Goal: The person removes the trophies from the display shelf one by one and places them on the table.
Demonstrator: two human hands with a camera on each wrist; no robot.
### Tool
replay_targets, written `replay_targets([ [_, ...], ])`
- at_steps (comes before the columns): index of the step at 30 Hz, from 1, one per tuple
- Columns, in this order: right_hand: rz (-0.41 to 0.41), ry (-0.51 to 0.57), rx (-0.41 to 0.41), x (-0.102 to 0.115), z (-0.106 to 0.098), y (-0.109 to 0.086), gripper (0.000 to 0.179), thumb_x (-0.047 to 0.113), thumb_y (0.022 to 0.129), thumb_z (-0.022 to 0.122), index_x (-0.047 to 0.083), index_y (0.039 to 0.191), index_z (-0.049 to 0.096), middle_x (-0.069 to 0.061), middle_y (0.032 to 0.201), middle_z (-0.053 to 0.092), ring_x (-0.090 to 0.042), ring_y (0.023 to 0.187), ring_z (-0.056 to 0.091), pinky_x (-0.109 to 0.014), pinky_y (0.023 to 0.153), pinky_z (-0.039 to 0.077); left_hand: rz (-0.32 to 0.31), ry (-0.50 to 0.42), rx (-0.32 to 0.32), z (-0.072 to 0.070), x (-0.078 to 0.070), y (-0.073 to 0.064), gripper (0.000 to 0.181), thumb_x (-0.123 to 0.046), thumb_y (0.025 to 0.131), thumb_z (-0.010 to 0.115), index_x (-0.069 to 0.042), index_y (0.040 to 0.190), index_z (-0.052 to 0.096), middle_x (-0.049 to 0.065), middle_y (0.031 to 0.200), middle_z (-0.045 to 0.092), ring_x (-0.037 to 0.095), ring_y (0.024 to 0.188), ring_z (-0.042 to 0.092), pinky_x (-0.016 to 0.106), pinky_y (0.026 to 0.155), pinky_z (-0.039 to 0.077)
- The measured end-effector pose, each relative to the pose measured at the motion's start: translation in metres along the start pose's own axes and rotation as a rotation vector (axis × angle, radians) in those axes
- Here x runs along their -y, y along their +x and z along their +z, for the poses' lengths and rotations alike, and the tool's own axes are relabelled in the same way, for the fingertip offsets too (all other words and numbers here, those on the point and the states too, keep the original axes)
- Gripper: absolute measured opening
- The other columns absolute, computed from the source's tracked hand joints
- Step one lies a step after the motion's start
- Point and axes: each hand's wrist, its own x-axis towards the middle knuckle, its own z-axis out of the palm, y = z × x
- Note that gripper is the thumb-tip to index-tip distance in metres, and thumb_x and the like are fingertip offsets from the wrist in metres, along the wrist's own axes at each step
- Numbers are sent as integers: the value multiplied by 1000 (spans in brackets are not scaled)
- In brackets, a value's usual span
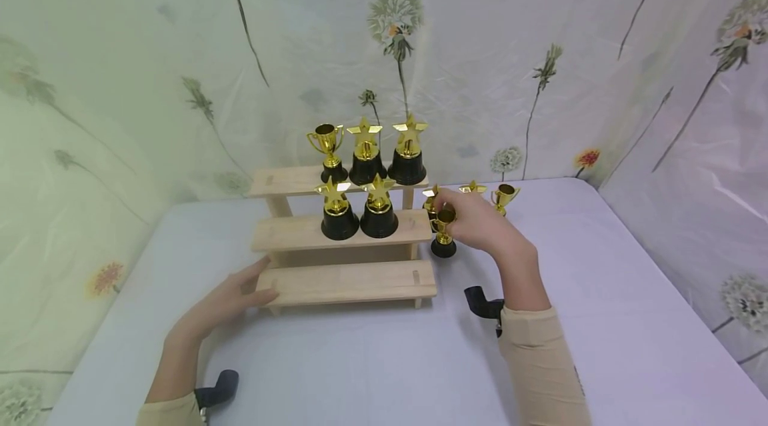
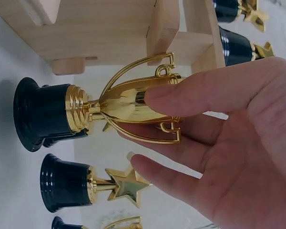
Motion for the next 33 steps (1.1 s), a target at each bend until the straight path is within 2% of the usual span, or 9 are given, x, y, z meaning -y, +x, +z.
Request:
replay_targets([
  [7, -16, -33, 13, 0, 4, 2, 34, -9, 76, 61, 10, 104, 65, -8, 96, 67, -25, 85, 58, -35, 70, 50, 5, -3, 1, 0, 0, 0, 89, -59, 84, 69, -29, 157, 29, 7, 163, 30, 35, 154, 20, 65, 121, -10],
  [18, -3, -34, 54, -2, 9, 5, 33, -8, 78, 64, 12, 103, 64, -7, 97, 67, -25, 87, 58, -35, 70, 52, 4, -5, 1, -2, -3, -2, 88, -58, 85, 69, -28, 158, 29, 8, 163, 30, 35, 154, 19, 66, 121, -9],
  [33, 3, -25, 46, -7, 12, 7, 32, -10, 76, 63, 11, 100, 63, -7, 93, 66, -25, 84, 57, -33, 70, 50, -1, 6, 2, -1, 0, 0, 89, -59, 86, 68, -28, 158, 27, 9, 163, 29, 36, 153, 19, 65, 121, -10],
])
